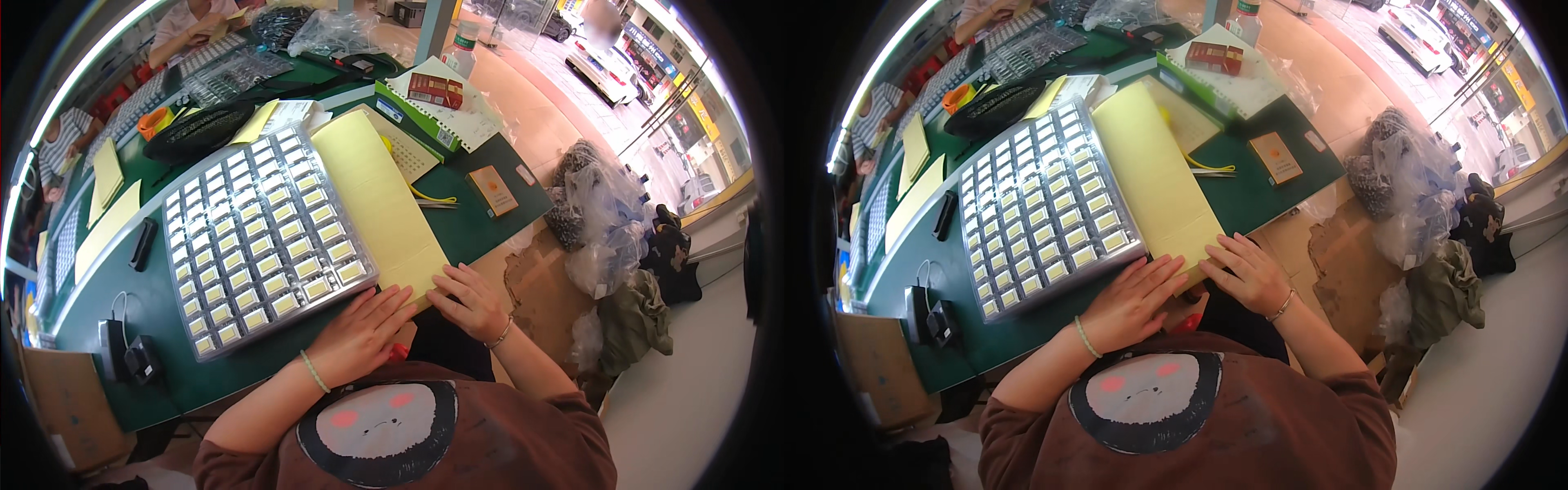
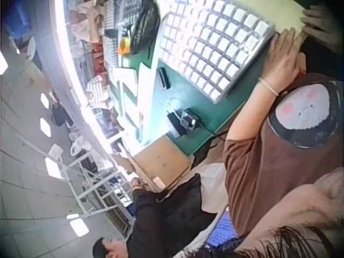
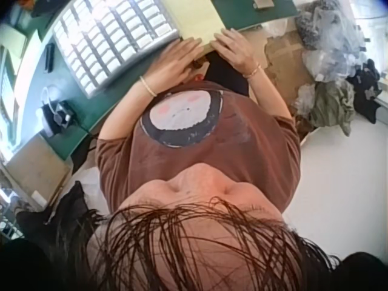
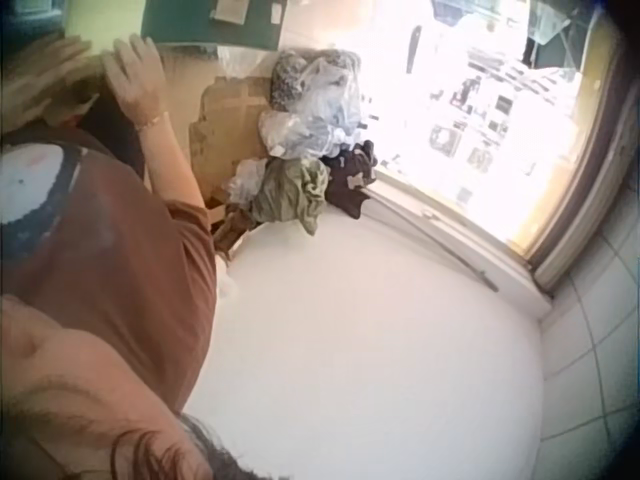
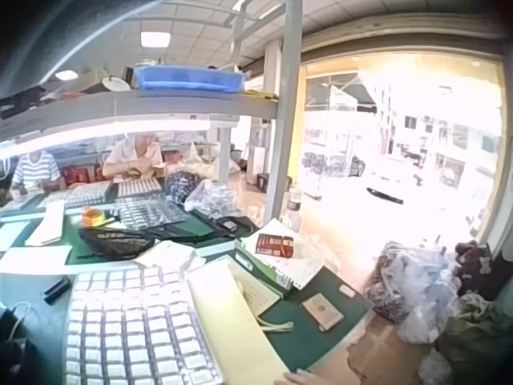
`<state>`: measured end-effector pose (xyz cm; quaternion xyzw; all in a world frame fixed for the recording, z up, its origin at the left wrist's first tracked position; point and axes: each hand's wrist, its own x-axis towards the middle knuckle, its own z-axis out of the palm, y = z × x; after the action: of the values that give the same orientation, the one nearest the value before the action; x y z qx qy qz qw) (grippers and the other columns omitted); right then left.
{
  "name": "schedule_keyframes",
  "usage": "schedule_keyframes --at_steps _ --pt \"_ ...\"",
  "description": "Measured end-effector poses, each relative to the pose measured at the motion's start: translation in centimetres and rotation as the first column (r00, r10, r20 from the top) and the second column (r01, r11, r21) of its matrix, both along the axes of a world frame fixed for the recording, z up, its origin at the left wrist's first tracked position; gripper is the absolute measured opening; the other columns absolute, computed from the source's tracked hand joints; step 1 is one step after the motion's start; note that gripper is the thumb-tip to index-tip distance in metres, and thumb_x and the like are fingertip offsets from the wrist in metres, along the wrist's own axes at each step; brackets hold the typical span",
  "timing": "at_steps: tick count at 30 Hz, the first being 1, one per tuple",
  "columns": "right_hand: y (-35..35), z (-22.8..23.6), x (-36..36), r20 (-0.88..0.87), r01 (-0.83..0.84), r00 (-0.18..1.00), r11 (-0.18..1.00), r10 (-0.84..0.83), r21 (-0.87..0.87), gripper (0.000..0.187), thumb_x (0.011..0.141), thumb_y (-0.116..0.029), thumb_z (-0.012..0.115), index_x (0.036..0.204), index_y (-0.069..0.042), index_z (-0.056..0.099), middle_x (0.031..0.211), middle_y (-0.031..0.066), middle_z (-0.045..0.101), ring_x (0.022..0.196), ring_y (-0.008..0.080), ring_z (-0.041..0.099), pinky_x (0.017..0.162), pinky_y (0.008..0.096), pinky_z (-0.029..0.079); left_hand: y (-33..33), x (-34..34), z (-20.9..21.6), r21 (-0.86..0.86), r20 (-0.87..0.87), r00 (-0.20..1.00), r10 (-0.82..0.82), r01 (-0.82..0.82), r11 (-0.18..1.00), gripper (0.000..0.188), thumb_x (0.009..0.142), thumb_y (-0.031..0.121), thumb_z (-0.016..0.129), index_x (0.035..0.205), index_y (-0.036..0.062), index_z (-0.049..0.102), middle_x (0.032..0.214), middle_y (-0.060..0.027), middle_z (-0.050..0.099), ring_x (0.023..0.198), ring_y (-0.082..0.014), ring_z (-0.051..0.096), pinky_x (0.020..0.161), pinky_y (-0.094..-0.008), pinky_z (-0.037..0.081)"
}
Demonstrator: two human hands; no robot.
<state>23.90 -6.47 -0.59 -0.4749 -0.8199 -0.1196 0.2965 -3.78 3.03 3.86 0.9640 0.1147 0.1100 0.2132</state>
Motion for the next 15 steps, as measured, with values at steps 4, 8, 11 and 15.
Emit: schedule_keyframes --at_steps 4,8,11,15 --pt "0.0 0.1 0.1 -0.018 -0.017 1.000 1.000 0.017 -0.011 0.031 0.088 -0.013 0.070 0.120 -0.009 0.073 0.131 0.0126 0.067 0.129 0.0343 0.064 0.112 0.0520 0.050 0.0 0.0 -0.1 0.007 0.002 1.000 0.000 0.000 1.000 0.076 0.085 0.014 0.076 0.155 0.0086 0.045 0.166 -0.0143 0.038 0.152 -0.0325 0.039 0.124 -0.0509 0.033" --pt "-0.1 0.3 -0.2 -0.085 -0.014 0.996 0.998 0.009 -0.058 0.025 0.086 -0.010 0.074 0.111 -0.007 0.072 0.130 0.0139 0.067 0.127 0.0352 0.064 0.112 0.0524 0.049 0.0 0.0 0.3 -0.001 0.006 1.000 -0.004 0.004 1.000 0.070 0.087 0.015 0.074 0.152 0.0053 0.048 0.163 -0.0156 0.041 0.151 -0.0319 0.041 0.125 -0.0497 0.032" --pt "-0.3 0.9 -0.4 -0.287 -0.023 0.958 0.990 -0.017 -0.138 0.023 0.082 -0.001 0.079 0.103 -0.007 0.070 0.128 0.0158 0.068 0.125 0.0361 0.066 0.111 0.0522 0.051 0.0 0.1 -0.6 -0.018 0.029 0.999 0.014 -0.013 1.000 0.068 0.087 0.013 0.074 0.150 0.0058 0.050 0.164 -0.0165 0.041 0.150 -0.0339 0.042 0.123 -0.0512 0.034" --pt "-1.3 4.4 -1.2 -0.619 0.102 0.750 0.965 -0.234 -0.241 0.017 0.088 0.005 0.072 0.103 -0.002 0.067 0.126 0.0192 0.067 0.125 0.0323 0.064 0.106 0.0432 0.050 -0.2 0.0 -1.5 -0.044 0.071 0.997 0.012 -0.009 0.999 0.053 0.091 0.012 0.070 0.142 0.0041 0.057 0.164 -0.0184 0.040 0.152 -0.0351 0.040 0.124 -0.0529 0.034"
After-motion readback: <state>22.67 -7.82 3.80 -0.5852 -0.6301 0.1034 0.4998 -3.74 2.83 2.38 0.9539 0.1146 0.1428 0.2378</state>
